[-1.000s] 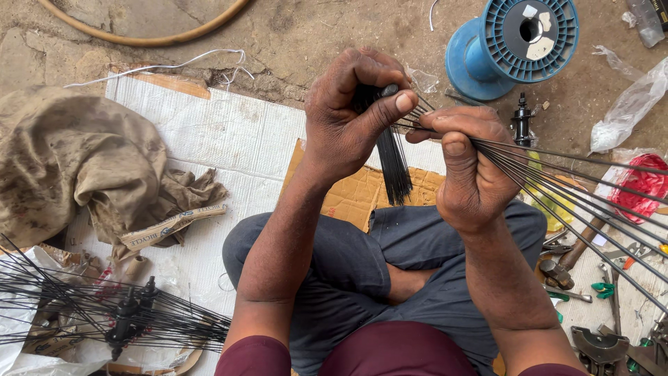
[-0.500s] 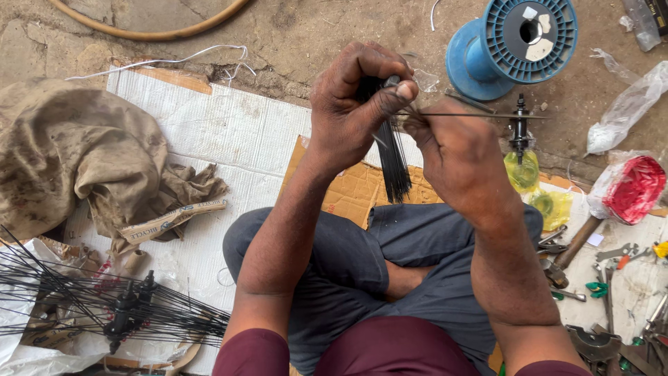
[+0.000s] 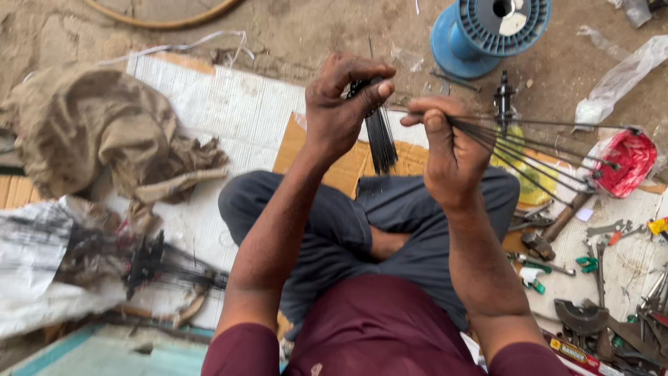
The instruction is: The person sits on the floor and assembles a bicycle wheel by inserting spokes into the hub and attaching them to the rim. They handle bundles of spokes, a hub, and a rim, using their hands to thread and secure the components.
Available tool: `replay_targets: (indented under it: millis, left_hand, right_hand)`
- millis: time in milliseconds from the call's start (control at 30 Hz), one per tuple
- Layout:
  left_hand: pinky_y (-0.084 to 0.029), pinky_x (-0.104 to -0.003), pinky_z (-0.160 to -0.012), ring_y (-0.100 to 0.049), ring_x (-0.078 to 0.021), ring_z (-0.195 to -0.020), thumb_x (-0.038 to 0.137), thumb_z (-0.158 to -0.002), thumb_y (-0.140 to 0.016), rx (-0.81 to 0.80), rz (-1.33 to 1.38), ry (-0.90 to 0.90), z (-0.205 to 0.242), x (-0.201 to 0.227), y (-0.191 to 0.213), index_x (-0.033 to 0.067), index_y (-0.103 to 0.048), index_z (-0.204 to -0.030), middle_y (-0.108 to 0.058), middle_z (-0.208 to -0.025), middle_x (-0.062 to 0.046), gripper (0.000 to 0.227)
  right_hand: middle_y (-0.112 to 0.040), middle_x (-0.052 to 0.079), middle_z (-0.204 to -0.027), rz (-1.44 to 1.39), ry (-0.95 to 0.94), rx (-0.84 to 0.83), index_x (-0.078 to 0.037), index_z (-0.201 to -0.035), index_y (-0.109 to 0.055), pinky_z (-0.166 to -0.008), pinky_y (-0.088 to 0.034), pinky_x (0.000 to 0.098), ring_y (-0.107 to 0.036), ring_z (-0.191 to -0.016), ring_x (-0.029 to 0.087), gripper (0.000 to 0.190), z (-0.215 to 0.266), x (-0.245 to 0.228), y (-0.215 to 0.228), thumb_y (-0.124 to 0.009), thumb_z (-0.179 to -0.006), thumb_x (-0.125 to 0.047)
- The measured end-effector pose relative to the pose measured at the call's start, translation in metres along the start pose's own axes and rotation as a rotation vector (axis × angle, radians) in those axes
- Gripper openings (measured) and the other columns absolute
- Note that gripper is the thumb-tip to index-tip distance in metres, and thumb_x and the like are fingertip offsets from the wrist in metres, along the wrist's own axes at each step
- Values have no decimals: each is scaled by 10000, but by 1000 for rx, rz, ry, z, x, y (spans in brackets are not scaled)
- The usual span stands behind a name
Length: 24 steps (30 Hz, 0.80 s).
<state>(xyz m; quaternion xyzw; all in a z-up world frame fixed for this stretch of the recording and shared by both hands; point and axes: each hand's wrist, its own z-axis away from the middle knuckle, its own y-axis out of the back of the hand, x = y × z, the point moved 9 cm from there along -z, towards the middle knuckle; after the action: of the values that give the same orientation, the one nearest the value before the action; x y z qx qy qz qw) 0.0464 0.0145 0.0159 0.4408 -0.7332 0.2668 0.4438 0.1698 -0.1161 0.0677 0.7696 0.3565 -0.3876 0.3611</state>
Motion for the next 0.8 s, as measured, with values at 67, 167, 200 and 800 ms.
replay_targets:
  millis: [67,167,200,800]
  left_hand:
    - [-604,-280,-887,-674,-93,-1021,187,-978,-815,-4,95,14,7,9,-5,137,-750,-1116,-719,-1078,17,160]
    - [-620,-272,-888,-706,-98,-1017,187,-964,-817,0,130,63,14,19,-15,136,-749,-1107,-734,-1067,9,166]
    - [-625,-266,-879,-707,-97,-1010,187,-965,-814,-5,123,41,17,24,-18,138,-750,-1107,-730,-1066,10,163]
    - [-626,-262,-859,-709,-99,-992,182,-969,-808,-19,106,55,22,33,-55,119,-752,-1115,-730,-1056,-2,168]
  right_hand:
    - [-697,144,-1127,-41,-22,16,56,-1208,-645,-835,-601,272,-740,-918,189,265,8,-2,7,-529,-1204,-182]
    - [-698,145,-1126,-48,-25,30,62,-1192,-647,-821,-599,268,-750,-941,200,262,17,-7,19,-528,-1187,-171]
    - [-700,145,-1116,-43,-27,30,64,-1186,-649,-815,-597,267,-754,-952,207,258,21,-8,22,-529,-1183,-164]
    - [-692,125,-1049,-5,9,-16,44,-1142,-647,-791,-612,296,-742,-894,182,181,22,-9,48,-536,-1166,-97]
